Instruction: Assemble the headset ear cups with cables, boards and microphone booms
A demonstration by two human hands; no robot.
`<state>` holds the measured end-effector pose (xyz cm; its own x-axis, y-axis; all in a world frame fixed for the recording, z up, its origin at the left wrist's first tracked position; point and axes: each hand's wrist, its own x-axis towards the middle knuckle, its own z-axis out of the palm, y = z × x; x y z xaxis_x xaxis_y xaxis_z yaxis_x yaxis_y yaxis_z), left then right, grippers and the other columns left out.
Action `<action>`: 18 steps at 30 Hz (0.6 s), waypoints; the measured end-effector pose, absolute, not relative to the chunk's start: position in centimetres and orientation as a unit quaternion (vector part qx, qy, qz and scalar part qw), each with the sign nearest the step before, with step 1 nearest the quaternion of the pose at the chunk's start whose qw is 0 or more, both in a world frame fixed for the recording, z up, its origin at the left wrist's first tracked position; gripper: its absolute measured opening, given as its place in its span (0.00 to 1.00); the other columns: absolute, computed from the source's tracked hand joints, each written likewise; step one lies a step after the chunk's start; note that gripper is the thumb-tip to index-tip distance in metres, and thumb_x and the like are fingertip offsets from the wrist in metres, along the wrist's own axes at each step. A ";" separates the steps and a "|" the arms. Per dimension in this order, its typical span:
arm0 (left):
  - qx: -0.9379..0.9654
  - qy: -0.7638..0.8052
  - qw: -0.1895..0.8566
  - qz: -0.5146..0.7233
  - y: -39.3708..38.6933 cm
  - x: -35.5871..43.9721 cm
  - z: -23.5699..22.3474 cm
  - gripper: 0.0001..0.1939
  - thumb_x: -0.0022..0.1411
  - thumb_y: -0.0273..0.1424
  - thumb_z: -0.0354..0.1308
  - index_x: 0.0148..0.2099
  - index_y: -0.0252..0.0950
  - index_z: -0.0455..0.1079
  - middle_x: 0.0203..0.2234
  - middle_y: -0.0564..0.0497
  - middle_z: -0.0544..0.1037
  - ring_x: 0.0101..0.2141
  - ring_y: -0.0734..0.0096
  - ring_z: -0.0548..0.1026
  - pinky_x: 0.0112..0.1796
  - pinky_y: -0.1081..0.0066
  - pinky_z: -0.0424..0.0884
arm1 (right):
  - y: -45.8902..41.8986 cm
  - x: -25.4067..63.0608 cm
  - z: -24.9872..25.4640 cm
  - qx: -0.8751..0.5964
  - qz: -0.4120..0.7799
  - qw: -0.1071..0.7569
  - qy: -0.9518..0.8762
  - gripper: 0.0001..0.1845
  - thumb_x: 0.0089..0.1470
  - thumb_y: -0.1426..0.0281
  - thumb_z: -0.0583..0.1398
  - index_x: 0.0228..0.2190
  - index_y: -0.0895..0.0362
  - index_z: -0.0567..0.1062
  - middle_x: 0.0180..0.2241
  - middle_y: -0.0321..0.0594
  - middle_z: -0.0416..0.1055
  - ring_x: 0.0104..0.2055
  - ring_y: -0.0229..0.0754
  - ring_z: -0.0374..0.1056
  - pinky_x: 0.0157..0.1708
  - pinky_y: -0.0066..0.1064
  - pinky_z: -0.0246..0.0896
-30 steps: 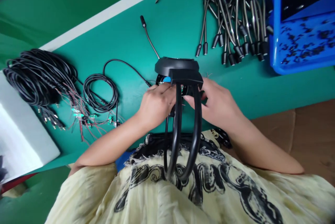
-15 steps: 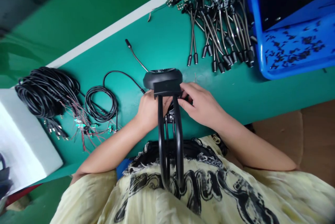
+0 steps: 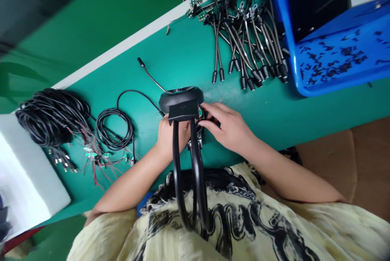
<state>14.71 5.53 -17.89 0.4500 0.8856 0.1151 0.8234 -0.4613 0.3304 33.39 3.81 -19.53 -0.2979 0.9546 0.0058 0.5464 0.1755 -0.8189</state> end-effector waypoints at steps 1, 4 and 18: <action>0.841 0.510 0.118 0.137 5.5 14.8 -17.8 0.13 0.66 0.35 0.57 0.49 0.36 0.74 0.37 0.45 0.82 0.40 0.61 0.80 0.47 0.62 0.73 | 3.8 33.4 -19.6 -0.521 0.367 0.283 -0.717 0.24 0.61 0.65 0.58 0.56 0.59 0.67 0.48 0.48 0.72 0.49 0.47 0.71 0.48 0.40 0.71; 0.830 0.519 0.152 0.135 5.4 14.8 -17.7 0.14 0.67 0.36 0.57 0.51 0.37 0.73 0.39 0.46 0.81 0.40 0.64 0.80 0.45 0.65 0.74 | 3.7 33.3 -19.9 -0.518 0.366 0.291 -0.716 0.24 0.61 0.65 0.57 0.57 0.58 0.66 0.49 0.47 0.72 0.50 0.47 0.70 0.49 0.41 0.71; 0.804 0.533 0.228 0.132 5.4 14.9 -17.3 0.12 0.68 0.34 0.55 0.51 0.38 0.73 0.41 0.46 0.80 0.41 0.67 0.79 0.45 0.67 0.74 | 3.8 33.1 -20.1 -0.521 0.377 0.283 -0.711 0.24 0.62 0.64 0.57 0.58 0.58 0.65 0.51 0.47 0.71 0.52 0.47 0.69 0.50 0.41 0.70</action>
<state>14.90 5.36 -17.35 0.3981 0.9168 -0.0313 0.7967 -0.3287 0.5071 33.13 3.80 -20.08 -0.2965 0.9550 0.0094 0.5280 0.1721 -0.8316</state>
